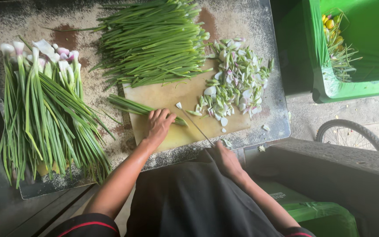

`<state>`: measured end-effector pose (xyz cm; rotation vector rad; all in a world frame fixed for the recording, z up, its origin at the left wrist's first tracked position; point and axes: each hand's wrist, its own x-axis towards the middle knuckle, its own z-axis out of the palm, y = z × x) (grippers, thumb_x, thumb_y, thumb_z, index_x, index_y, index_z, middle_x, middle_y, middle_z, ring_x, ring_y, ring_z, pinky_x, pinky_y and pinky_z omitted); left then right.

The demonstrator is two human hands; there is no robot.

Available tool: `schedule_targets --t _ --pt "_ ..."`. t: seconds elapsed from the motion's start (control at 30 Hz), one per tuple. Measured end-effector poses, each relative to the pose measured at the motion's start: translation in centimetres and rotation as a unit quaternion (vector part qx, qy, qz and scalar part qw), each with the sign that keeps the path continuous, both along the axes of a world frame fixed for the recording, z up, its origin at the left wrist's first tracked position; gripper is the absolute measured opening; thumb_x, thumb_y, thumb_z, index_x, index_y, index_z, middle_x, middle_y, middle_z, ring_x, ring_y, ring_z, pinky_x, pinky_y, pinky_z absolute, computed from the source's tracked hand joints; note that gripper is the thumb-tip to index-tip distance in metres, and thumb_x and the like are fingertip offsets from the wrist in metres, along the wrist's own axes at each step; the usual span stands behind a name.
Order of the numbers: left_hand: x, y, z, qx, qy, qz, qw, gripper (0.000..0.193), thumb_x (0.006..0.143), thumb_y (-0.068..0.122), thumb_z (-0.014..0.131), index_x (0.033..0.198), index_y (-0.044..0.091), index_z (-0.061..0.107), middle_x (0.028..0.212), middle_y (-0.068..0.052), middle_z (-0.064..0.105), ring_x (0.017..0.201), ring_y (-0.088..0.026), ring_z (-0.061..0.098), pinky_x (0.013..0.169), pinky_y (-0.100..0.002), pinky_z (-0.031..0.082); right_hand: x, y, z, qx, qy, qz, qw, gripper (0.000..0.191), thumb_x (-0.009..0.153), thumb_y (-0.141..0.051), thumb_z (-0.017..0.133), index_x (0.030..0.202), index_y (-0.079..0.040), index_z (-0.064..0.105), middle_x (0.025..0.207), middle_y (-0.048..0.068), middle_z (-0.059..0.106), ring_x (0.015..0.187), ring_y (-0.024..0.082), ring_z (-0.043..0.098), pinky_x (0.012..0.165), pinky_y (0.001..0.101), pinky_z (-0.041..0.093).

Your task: The person sits at a prep table and trims root ends and damaged outer parts from scallions with a knife, one bunch at a time, placing trimmed scallions in a pile on the left and discarded trimmings on the right of the cutting board.

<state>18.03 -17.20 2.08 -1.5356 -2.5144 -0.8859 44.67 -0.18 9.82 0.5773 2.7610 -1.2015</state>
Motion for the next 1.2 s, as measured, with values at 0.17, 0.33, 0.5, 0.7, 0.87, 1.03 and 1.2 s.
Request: schedule_targets --t 0.17,0.33,0.5,0.7,0.87,1.03,1.2 --pt "1.6 0.0 1.3 -0.039 0.002 0.023 0.999 0.014 0.094 0.016 0.066 0.107 0.014 0.069 0.099 -0.005 0.06 0.098 -0.026 0.058 0.086 -0.044 0.042 -2.8 -1.2 -1.7 -0.051 -0.018 0.002 0.999 0.02 0.101 -0.019 0.054 0.103 -0.003 0.041 0.089 0.022 0.059 0.084 0.046 0.059 0.073 0.0493 0.046" --pt "1.2 -0.1 2.9 -0.089 -0.038 0.033 0.995 0.013 0.096 0.02 0.067 0.108 0.015 0.07 0.1 -0.004 0.06 0.101 -0.024 0.058 0.087 -0.043 0.042 2.0 -0.2 -1.9 0.015 -0.212 -0.036 0.977 0.03 0.098 -0.026 0.06 0.104 -0.004 0.041 0.095 0.02 0.069 0.093 0.046 0.063 0.076 0.0521 0.048" --pt "0.0 -1.0 3.0 0.034 0.085 0.019 0.996 0.037 0.081 0.035 0.065 0.109 0.013 0.066 0.111 -0.012 0.063 0.108 -0.029 0.058 0.094 -0.046 0.042 3.1 0.6 -4.9 0.028 0.014 0.019 0.999 0.033 0.096 -0.015 0.052 0.121 0.003 0.039 0.096 0.026 0.068 0.085 0.049 0.064 0.071 0.0526 0.049" --pt "-2.7 -3.4 0.8 -0.095 0.072 -0.076 0.99 0.028 0.097 0.021 0.062 0.122 0.01 0.064 0.106 -0.006 0.064 0.103 -0.024 0.062 0.094 -0.043 0.046 0.8 2.4 -4.4 0.028 -0.063 -0.14 0.988 0.025 0.1 -0.021 0.059 0.105 -0.003 0.042 0.081 0.026 0.067 0.078 0.052 0.062 0.063 0.0571 0.046" --pt "-6.7 -2.3 1.5 -0.126 0.074 -0.058 0.988 0.027 0.102 0.013 0.057 0.128 0.01 0.063 0.109 -0.009 0.064 0.103 -0.026 0.062 0.089 -0.043 0.047 0.0 1.3 -1.6 -0.047 -0.1 -0.174 0.978 0.025 0.102 -0.021 0.058 0.103 -0.002 0.041 0.077 0.028 0.064 0.071 0.053 0.06 0.061 0.0568 0.046" --pt "-15.2 2.4 6.4 -0.024 0.138 -0.001 0.99 0.033 0.1 0.016 0.061 0.132 0.012 0.061 0.113 -0.01 0.06 0.105 -0.029 0.06 0.094 -0.048 0.046 -4.7 -0.3 -5.1 -0.04 -0.095 -0.044 0.994 0.027 0.099 -0.025 0.062 0.107 -0.006 0.044 0.081 0.027 0.067 0.076 0.051 0.063 0.063 0.0563 0.046" --pt "-23.5 10.3 9.8 0.018 0.149 0.008 0.989 0.028 0.1 0.019 0.064 0.127 0.012 0.062 0.109 -0.01 0.059 0.103 -0.03 0.059 0.089 -0.046 0.044 -2.1 0.5 -6.3 0.058 -0.002 -0.088 0.994 0.024 0.096 -0.022 0.062 0.108 -0.007 0.047 0.084 0.024 0.069 0.077 0.051 0.064 0.06 0.0574 0.048"
